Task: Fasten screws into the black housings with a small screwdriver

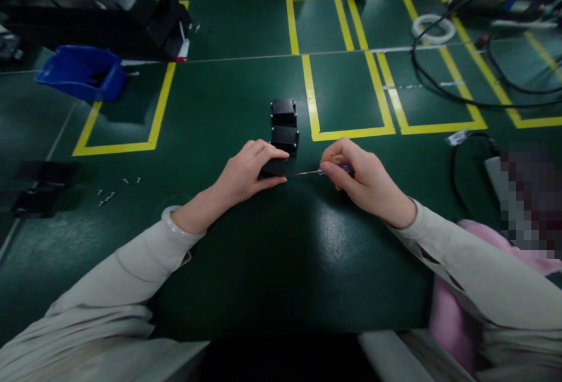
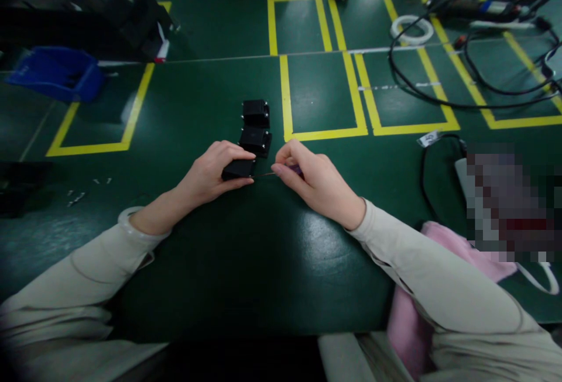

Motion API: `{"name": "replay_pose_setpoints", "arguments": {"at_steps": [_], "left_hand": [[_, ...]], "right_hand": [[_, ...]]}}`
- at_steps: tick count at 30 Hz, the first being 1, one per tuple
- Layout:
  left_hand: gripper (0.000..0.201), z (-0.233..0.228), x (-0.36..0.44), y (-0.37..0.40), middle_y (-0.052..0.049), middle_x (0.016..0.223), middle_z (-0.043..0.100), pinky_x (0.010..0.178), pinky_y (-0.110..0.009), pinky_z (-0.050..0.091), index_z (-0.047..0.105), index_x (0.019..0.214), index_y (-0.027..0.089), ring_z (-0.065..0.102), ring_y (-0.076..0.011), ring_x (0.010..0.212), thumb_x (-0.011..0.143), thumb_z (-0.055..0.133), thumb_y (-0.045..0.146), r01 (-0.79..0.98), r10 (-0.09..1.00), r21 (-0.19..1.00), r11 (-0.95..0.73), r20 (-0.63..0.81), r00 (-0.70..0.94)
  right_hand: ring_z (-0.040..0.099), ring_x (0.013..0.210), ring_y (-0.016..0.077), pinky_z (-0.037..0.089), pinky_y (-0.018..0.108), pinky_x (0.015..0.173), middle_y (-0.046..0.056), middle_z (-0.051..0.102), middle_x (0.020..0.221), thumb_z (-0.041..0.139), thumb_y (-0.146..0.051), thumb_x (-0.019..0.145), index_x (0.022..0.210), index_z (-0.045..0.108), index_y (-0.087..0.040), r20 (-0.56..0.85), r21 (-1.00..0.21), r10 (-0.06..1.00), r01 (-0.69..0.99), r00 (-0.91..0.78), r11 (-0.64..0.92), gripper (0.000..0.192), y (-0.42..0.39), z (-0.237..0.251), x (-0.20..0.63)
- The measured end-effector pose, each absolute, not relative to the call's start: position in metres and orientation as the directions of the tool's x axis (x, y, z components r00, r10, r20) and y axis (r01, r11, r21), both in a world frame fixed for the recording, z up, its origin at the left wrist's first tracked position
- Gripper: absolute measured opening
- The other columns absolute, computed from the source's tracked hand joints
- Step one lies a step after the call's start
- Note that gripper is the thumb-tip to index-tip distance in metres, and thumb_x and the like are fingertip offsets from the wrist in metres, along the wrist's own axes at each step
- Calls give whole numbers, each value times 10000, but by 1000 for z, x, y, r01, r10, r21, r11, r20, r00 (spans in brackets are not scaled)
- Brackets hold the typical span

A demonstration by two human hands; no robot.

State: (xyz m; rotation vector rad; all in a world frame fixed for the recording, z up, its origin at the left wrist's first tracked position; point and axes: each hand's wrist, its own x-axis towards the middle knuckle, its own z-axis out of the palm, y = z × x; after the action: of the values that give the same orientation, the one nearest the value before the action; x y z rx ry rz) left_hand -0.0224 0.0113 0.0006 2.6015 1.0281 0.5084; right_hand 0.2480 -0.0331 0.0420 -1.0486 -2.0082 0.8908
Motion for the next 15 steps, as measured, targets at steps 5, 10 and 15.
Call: {"name": "replay_pose_setpoints", "arguments": {"at_steps": [5, 10, 15], "left_hand": [[439, 1, -22, 11, -104, 1200, 642, 939, -422, 483, 564, 1295, 204, 576, -280, 1122, 946, 646, 458, 595, 702, 403, -696, 209, 680], [429, 1, -22, 11, -100, 1196, 642, 926, -419, 485, 564, 1293, 211, 573, -281, 1125, 948, 641, 454, 600, 707, 405, -690, 204, 677], [435, 1, -22, 11, -106, 1197, 636, 918, -416, 490, 563, 1294, 202, 570, -281, 1123, 948, 645, 453, 601, 704, 393, -696, 208, 679]], "right_hand": [[494, 599, 86, 369, 235, 605, -60, 521, 721, 542, -145, 950, 1031, 468, -210, 303, -777, 848, 402, -435, 484, 127, -34, 43, 248], [451, 530, 77, 329, 238, 565, -78, 497, 640, 517, -228, 997, 961, 459, -212, 250, -795, 857, 410, -451, 448, 70, -34, 45, 248], [469, 587, 85, 365, 241, 612, -63, 504, 706, 528, -142, 950, 1053, 460, -201, 305, -771, 850, 412, -430, 485, 138, -34, 44, 248]]}}
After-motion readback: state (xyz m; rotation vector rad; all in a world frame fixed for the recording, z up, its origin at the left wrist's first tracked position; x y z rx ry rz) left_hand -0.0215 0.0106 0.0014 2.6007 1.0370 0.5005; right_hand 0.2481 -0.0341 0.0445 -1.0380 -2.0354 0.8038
